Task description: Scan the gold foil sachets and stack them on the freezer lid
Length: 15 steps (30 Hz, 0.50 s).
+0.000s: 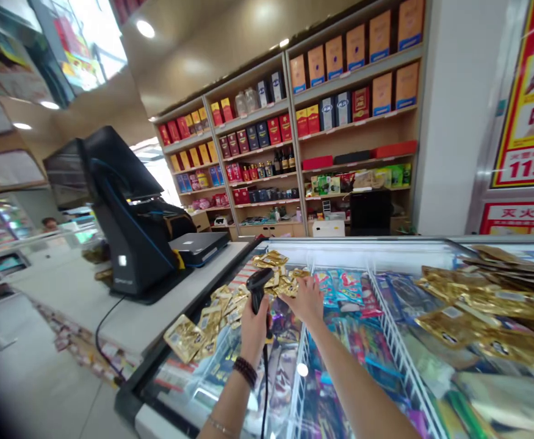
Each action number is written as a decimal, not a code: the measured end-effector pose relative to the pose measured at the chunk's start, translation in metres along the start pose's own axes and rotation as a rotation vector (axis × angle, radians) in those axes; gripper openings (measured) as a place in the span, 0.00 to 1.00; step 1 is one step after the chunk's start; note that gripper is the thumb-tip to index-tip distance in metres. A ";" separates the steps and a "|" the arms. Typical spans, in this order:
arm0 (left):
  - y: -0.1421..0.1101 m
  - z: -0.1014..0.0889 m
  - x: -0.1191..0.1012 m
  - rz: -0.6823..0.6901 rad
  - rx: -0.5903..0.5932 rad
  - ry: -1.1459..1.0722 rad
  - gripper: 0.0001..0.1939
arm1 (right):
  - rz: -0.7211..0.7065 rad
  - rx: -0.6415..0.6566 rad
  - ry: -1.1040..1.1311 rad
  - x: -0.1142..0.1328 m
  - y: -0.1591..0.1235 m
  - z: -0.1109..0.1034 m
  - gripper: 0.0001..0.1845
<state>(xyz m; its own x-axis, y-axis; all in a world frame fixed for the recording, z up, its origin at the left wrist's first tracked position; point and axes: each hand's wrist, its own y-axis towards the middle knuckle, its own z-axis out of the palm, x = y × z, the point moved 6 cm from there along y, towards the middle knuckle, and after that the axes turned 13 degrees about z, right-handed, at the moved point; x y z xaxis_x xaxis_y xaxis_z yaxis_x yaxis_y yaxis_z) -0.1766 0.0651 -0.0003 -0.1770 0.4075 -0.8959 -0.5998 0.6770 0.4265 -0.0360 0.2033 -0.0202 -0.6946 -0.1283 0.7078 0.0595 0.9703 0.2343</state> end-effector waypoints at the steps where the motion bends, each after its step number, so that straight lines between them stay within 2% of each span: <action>1: 0.000 0.001 0.001 -0.006 0.007 0.006 0.27 | 0.002 -0.009 -0.003 0.000 -0.001 0.001 0.28; 6: -0.004 0.010 0.003 -0.061 0.046 0.006 0.22 | 0.049 -0.027 0.082 -0.012 0.007 -0.001 0.19; 10: -0.006 0.011 0.000 -0.071 0.061 0.022 0.22 | 0.124 -0.057 0.214 -0.031 0.015 -0.011 0.24; 12: -0.006 0.011 -0.002 -0.069 0.068 0.032 0.22 | 0.148 -0.085 0.285 -0.045 0.015 -0.022 0.25; 15: -0.009 0.012 -0.003 -0.081 0.079 0.046 0.23 | 0.147 -0.121 0.388 -0.070 0.011 -0.052 0.14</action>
<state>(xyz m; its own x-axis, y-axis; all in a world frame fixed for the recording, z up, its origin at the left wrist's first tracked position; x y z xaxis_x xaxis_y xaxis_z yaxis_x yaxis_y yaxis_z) -0.1617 0.0651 0.0003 -0.1671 0.3224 -0.9317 -0.5505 0.7535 0.3595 0.0502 0.2120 -0.0324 -0.3525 -0.0805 0.9323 0.2376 0.9560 0.1723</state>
